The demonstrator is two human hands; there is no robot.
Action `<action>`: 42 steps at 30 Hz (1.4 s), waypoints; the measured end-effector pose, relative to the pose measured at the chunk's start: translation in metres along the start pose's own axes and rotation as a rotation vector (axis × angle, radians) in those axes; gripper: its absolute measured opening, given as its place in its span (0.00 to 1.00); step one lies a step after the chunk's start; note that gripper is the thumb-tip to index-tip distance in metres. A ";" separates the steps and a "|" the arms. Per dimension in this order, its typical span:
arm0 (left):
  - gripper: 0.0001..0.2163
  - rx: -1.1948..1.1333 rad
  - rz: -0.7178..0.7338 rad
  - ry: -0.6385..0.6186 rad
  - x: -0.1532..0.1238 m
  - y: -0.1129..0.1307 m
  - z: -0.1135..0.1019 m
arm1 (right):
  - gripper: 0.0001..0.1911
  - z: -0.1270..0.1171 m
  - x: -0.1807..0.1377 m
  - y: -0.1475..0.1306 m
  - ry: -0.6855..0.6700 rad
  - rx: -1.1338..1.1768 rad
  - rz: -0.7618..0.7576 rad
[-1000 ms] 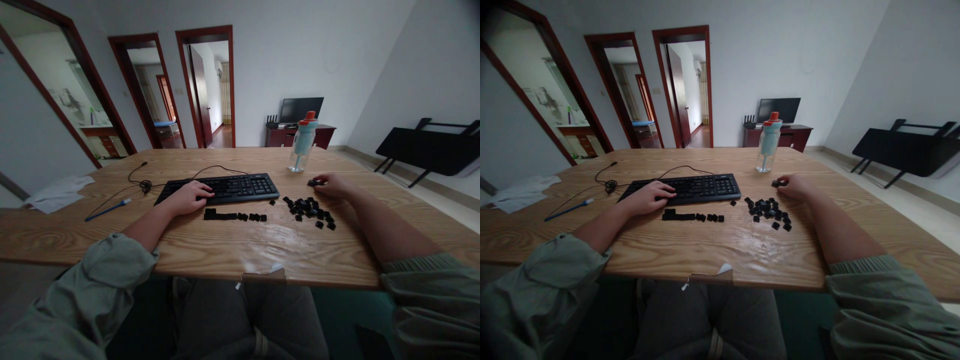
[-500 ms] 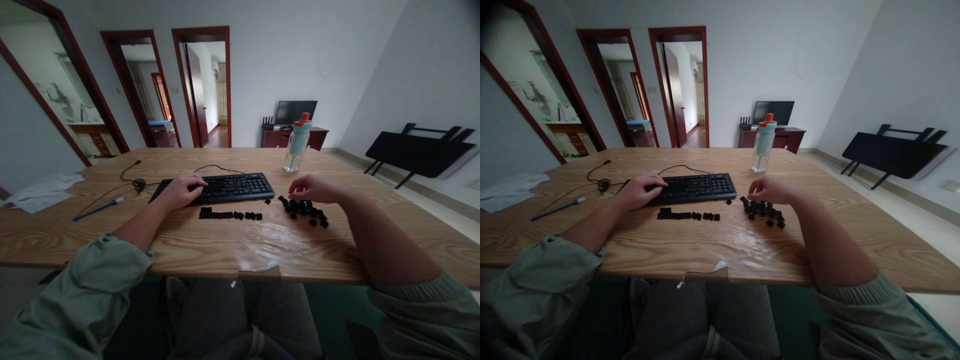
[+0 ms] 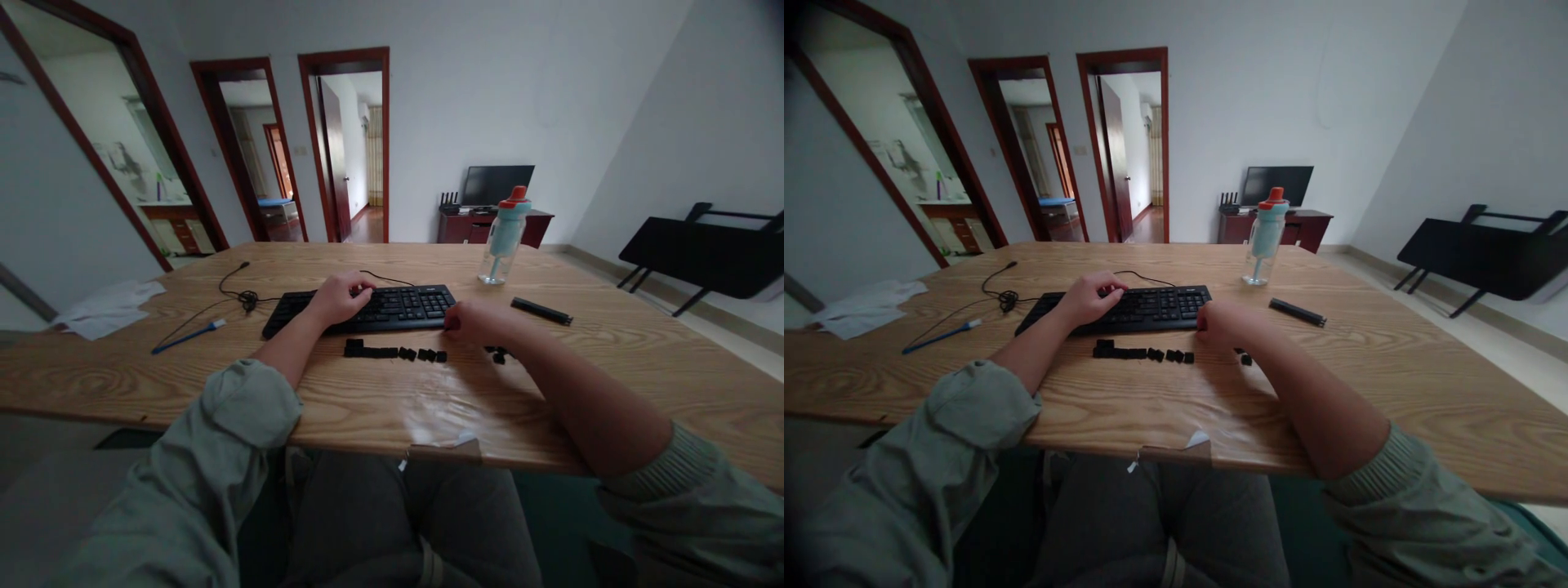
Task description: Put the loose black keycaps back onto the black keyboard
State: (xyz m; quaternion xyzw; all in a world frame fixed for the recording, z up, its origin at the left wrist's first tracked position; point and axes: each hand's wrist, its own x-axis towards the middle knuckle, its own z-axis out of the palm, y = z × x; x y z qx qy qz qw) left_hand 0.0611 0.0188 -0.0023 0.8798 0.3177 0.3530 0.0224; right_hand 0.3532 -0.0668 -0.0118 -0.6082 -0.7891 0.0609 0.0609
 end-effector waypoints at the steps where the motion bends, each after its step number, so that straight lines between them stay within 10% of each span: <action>1: 0.10 -0.004 0.010 -0.011 0.000 0.000 0.000 | 0.02 0.001 0.003 -0.004 0.007 0.008 -0.015; 9: 0.14 -0.080 0.162 -0.214 -0.006 0.032 0.004 | 0.10 0.000 0.014 -0.044 0.141 0.630 -0.147; 17: 0.10 -0.056 0.329 -0.066 -0.009 0.053 0.019 | 0.11 0.015 0.011 -0.048 -0.012 1.163 -0.174; 42: 0.11 -0.192 0.192 -0.129 -0.013 0.054 0.011 | 0.18 0.024 0.016 -0.047 0.157 0.955 -0.236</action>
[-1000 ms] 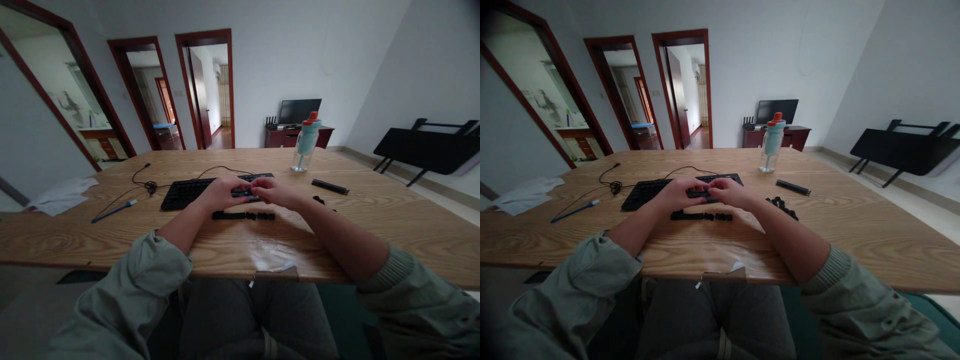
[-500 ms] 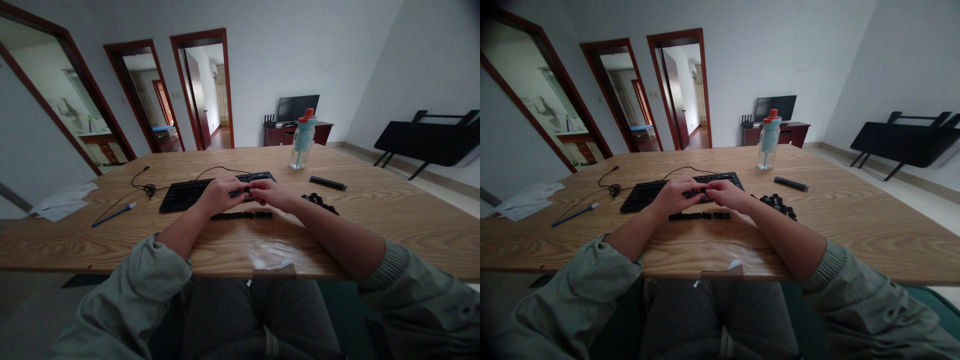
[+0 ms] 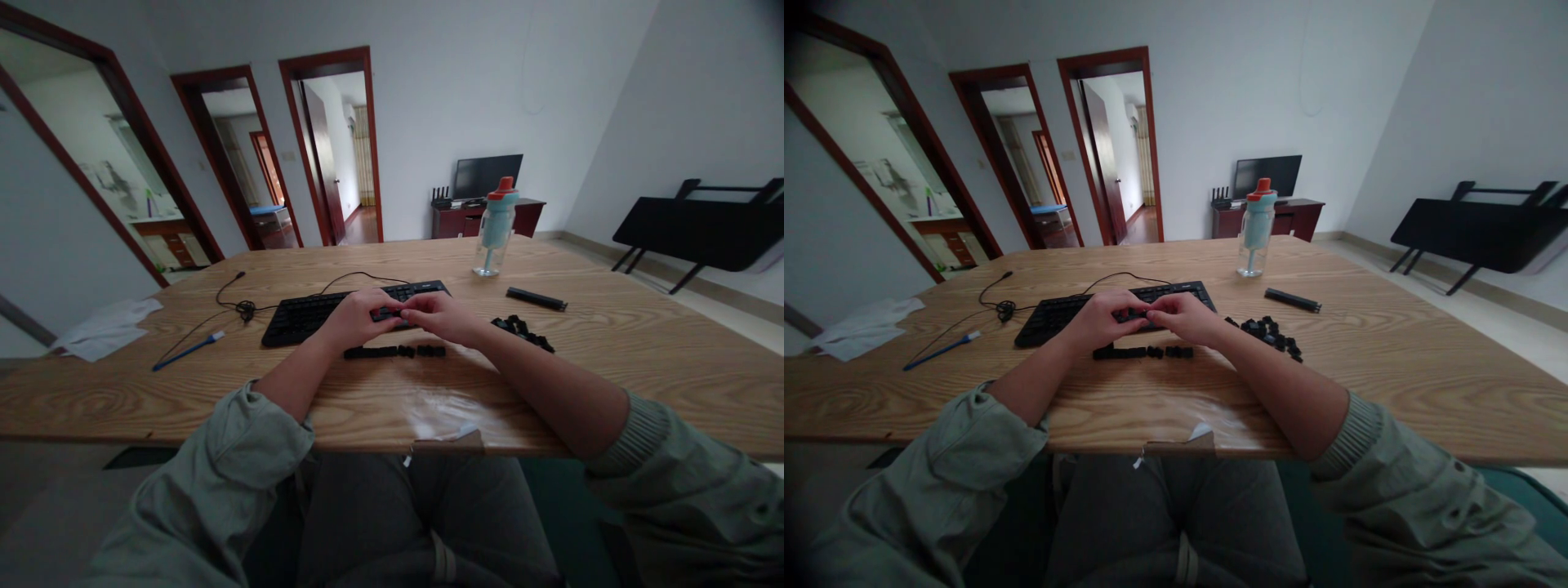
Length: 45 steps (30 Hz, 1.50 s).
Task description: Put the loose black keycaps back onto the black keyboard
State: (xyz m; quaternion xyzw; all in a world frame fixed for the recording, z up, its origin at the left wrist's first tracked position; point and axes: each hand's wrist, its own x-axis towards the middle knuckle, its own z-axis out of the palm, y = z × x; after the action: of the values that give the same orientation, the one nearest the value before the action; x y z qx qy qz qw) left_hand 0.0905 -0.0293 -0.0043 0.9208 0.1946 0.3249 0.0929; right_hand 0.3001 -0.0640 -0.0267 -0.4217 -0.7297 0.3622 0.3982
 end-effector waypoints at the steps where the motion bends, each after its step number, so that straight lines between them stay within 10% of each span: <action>1: 0.10 -0.009 -0.004 -0.009 0.000 -0.001 0.000 | 0.17 0.000 0.000 0.001 -0.001 -0.007 -0.002; 11: 0.10 -0.071 -0.230 0.054 -0.006 -0.011 -0.018 | 0.17 -0.010 0.000 0.010 0.072 -0.215 -0.041; 29: 0.08 -0.062 -0.372 -0.378 -0.013 -0.021 -0.027 | 0.19 -0.013 -0.009 0.006 0.091 -0.408 -0.005; 45: 0.07 0.019 -0.391 -0.494 -0.013 -0.023 -0.029 | 0.22 -0.011 -0.007 0.016 0.056 -0.358 0.001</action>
State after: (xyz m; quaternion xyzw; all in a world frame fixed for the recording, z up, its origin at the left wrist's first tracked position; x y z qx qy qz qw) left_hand 0.0557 -0.0125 0.0043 0.9178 0.3427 0.0655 0.1896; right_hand 0.3173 -0.0622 -0.0373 -0.4960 -0.7710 0.2148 0.3369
